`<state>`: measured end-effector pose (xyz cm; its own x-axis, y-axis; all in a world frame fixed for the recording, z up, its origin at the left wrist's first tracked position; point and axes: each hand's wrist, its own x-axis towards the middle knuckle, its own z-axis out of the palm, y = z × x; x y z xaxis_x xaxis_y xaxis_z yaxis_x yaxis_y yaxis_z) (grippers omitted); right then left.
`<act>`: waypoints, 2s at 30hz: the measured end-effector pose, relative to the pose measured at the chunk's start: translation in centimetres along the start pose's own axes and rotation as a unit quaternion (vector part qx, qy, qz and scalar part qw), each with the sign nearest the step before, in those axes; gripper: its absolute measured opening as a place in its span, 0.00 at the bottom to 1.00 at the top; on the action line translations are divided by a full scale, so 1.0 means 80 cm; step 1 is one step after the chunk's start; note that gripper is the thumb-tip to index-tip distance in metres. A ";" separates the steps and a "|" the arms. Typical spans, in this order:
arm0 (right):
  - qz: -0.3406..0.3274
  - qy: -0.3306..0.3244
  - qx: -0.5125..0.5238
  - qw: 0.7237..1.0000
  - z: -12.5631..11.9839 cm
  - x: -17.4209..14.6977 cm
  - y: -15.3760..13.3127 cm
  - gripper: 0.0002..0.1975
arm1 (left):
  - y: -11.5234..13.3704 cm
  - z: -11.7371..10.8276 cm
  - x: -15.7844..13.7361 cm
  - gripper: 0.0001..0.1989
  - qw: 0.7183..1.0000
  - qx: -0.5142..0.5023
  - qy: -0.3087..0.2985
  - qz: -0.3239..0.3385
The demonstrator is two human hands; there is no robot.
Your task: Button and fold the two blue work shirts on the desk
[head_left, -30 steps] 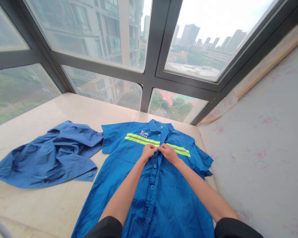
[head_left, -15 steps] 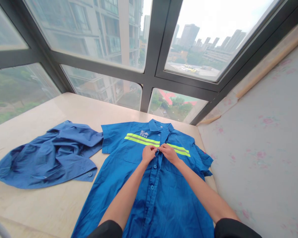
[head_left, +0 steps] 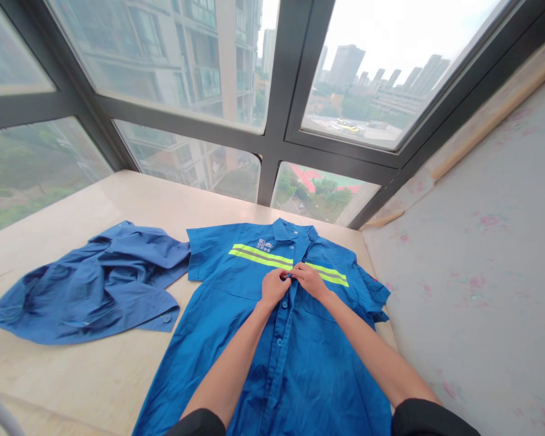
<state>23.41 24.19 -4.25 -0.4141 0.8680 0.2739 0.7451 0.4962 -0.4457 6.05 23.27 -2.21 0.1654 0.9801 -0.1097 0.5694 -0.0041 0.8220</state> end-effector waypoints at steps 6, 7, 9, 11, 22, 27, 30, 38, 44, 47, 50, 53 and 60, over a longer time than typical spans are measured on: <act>-0.006 -0.029 0.015 0.999 -0.007 0.004 -0.002 0.11 | 0.003 0.003 -0.002 0.13 1.000 0.020 0.004 -0.011; -0.007 -0.034 0.018 0.999 -0.008 0.006 -0.001 0.11 | 0.003 0.003 -0.002 0.13 1.000 0.021 0.003 -0.012; -0.007 -0.048 0.026 0.998 -0.009 0.009 0.001 0.11 | 0.003 0.003 -0.001 0.14 1.000 0.023 0.001 -0.017; -0.005 -0.064 0.035 0.997 -0.011 0.012 0.004 0.10 | 0.003 0.002 0.000 0.15 0.999 0.023 -0.001 -0.023; 0.024 -0.101 -0.035 0.994 -0.008 0.017 -0.004 0.11 | -0.004 0.001 0.008 0.14 1.000 -0.002 -0.013 -0.020; 0.069 -0.121 -0.036 0.990 -0.007 0.023 -0.009 0.10 | -0.005 -0.003 0.010 0.13 1.000 -0.012 -0.022 -0.009; 0.084 -0.125 -0.025 0.988 -0.008 0.026 -0.009 0.10 | -0.005 -0.004 0.010 0.10 1.000 -0.016 -0.024 -0.001; 0.082 -0.113 -0.001 0.990 0.000 0.026 -0.003 0.12 | -0.002 0.001 0.003 0.12 1.000 -0.007 0.009 0.000; 0.084 -0.100 0.029 0.991 0.003 0.024 0.005 0.12 | -0.001 0.003 0.001 0.13 1.000 0.005 0.016 -0.003; 0.084 -0.094 0.044 0.991 0.005 0.024 0.006 0.12 | 0.002 0.006 0.001 0.11 0.999 0.021 0.023 -0.012; 0.081 -0.089 0.055 0.991 0.006 0.023 0.008 0.12 | 0.004 0.008 0.000 0.09 0.998 0.047 0.028 -0.019; 0.079 -0.085 0.066 0.991 0.007 0.022 0.010 0.13 | 0.005 0.008 -0.001 0.09 0.998 0.057 0.029 -0.021; 0.074 -0.071 0.086 0.991 0.009 0.020 0.012 0.12 | 0.005 0.007 -0.002 0.09 0.998 0.056 0.029 -0.016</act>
<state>23.09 26.08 -4.82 -0.3860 0.9192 0.0777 0.7084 0.3493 -0.6133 6.66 22.99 -2.17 0.1001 0.9900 -0.0999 0.6608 0.0089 0.7505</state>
